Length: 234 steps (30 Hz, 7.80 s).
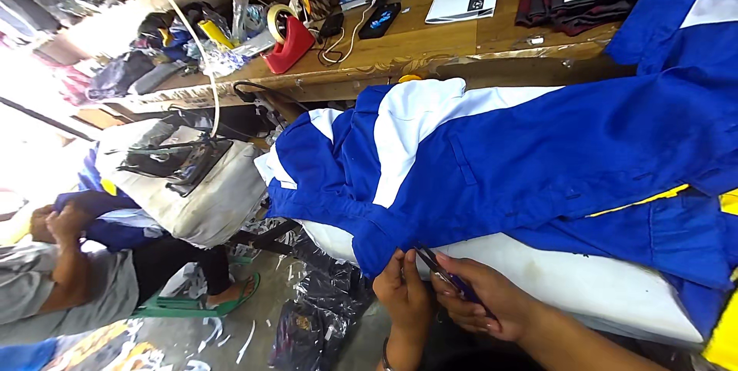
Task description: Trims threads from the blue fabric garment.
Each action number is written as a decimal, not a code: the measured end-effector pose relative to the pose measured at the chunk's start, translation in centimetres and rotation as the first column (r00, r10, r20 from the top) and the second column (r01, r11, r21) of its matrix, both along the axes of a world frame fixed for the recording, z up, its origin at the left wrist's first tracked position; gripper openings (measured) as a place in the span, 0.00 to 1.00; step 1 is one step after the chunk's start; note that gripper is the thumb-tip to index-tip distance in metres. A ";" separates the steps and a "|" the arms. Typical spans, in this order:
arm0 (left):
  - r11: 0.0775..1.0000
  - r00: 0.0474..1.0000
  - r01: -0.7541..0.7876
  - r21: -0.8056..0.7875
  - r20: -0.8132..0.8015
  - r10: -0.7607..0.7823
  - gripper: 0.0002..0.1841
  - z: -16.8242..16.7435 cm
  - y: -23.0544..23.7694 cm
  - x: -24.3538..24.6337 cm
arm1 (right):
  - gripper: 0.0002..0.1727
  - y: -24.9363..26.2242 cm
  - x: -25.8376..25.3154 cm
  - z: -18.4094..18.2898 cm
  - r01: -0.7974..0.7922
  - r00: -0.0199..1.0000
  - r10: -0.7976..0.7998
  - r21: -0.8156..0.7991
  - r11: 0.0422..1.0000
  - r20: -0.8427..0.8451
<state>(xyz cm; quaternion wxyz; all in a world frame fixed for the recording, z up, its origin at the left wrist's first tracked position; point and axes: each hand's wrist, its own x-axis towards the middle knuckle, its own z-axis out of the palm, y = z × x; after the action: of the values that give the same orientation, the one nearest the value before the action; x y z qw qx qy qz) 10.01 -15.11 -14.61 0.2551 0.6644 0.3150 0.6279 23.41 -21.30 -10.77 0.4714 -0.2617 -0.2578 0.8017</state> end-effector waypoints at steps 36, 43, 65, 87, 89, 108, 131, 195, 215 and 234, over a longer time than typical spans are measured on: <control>0.997 0.999 0.003 -0.079 -0.043 -0.006 0.11 -0.2 -0.7 -0.3 | 0.22 0.0 0.2 -0.7 0.126 0.875 -0.195 0.180 0.976 0.444; 0.995 0.999 0.011 -0.102 -0.042 -0.015 0.11 0.0 -0.9 -0.1 | 0.24 -0.1 0.1 -1.6 0.176 0.599 -0.435 0.420 0.890 0.672; 0.843 0.945 0.273 -0.463 0.293 -0.145 0.05 2.6 -2.0 0.4 | 0.25 0.4 0.3 -1.4 0.097 0.923 -0.153 0.171 0.980 0.352; 0.991 0.978 -0.004 -0.136 -0.206 -0.024 0.13 1.3 -0.8 -1.2 | 0.23 0.4 0.7 -1.6 0.120 0.745 -0.335 0.379 0.918 0.576; 0.992 0.980 0.000 -0.125 -0.200 -0.025 0.12 1.2 -0.8 -1.2 | 0.23 0.3 0.5 -1.0 0.139 0.806 -0.283 0.299 0.944 0.520; 0.911 0.957 0.228 -0.345 0.251 -0.144 0.08 2.1 -1.2 -0.7 | 0.22 0.5 -0.7 -0.9 0.178 0.847 -0.314 0.328 0.928 0.428; 0.976 0.982 0.162 -0.144 0.117 -0.146 0.08 1.1 -0.9 -0.4 | 0.22 0.5 0.1 -1.4 0.119 0.906 -0.223 0.290 0.949 0.359; 0.980 0.996 0.092 -0.174 -0.001 -0.094 0.09 0.5 -0.7 -1.3 | 0.22 0.5 0.1 -1.7 0.089 0.854 -0.245 0.336 0.938 0.458; 0.882 0.903 0.325 -0.341 0.388 -0.183 0.06 1.4 -1.4 -0.9 | 0.23 0.7 -0.6 -1.5 0.142 0.897 -0.244 0.283 0.949 0.368; 0.897 0.883 0.272 -0.348 0.460 -0.089 0.05 1.6 -2.3 0.0 | 0.25 0.4 -1.6 -2.0 0.152 0.907 -0.234 0.245 0.957 0.350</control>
<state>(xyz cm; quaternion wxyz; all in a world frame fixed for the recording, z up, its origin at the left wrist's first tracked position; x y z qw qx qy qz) 9.99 -17.38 -13.02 0.5086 0.4681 0.3080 0.6537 21.77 -20.93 -12.73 0.5159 -0.3829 -0.4001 0.6535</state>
